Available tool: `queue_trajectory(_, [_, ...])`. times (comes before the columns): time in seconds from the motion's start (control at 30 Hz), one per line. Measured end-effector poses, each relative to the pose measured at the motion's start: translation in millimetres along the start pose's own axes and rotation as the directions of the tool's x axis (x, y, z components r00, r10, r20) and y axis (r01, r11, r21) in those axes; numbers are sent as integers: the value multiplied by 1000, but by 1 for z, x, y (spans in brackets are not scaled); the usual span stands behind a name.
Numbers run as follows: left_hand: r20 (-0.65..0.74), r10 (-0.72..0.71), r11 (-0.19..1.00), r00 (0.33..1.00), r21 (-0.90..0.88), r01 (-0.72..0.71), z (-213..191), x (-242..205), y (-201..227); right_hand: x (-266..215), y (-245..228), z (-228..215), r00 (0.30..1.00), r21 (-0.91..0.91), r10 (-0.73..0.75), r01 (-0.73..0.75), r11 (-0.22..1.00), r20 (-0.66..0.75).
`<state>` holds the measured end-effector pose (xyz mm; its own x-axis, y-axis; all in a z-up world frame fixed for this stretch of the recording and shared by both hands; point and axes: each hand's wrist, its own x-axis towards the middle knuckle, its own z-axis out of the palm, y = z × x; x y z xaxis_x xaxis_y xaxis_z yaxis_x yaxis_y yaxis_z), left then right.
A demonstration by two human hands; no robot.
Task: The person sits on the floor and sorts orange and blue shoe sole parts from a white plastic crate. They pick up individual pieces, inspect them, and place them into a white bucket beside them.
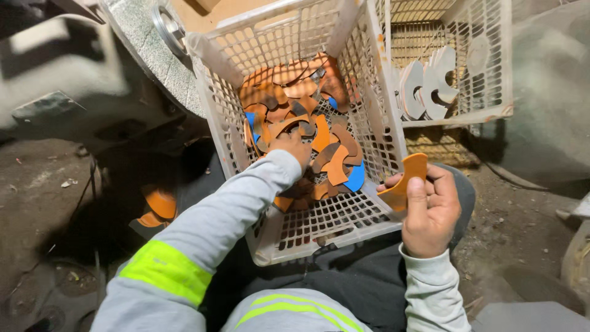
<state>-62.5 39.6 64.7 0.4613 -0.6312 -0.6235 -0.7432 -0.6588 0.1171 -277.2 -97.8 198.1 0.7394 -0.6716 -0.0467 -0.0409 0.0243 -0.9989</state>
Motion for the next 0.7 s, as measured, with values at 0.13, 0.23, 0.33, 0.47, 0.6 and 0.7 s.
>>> queue_trajectory(0.13, [145, 127, 990, 981, -80, -116, 27, 37, 0, -3, 3, 1, 1000, -103, -6, 6, 995, 0])
queue_trajectory(0.23, [76, 31, 993, 997, -118, -21, 33, 59, 8, 0, 1, 3, 1000, -156, -19, 20, 988, 8])
queue_trajectory(0.33, [-78, -193, 933, 978, -324, 159, 33, 78, 20, 0, -1, -2, 998, 40, 51, -53, 998, 47])
queue_trajectory(0.47, [-249, -457, 791, 854, -553, 262, 37, 90, 48, 10, -3, -7, 998, 4, 31, -31, 1000, 47])
queue_trajectory(0.6, [-493, -480, 802, 726, -582, 135, 63, 88, 65, 9, 7, -12, 1000, 41, -4, 4, 999, -1])
queue_trajectory(0.7, [-171, -454, 658, 875, -726, 200, 50, 87, 57, 7, 13, -7, 999, 55, -11, 13, 998, -32])
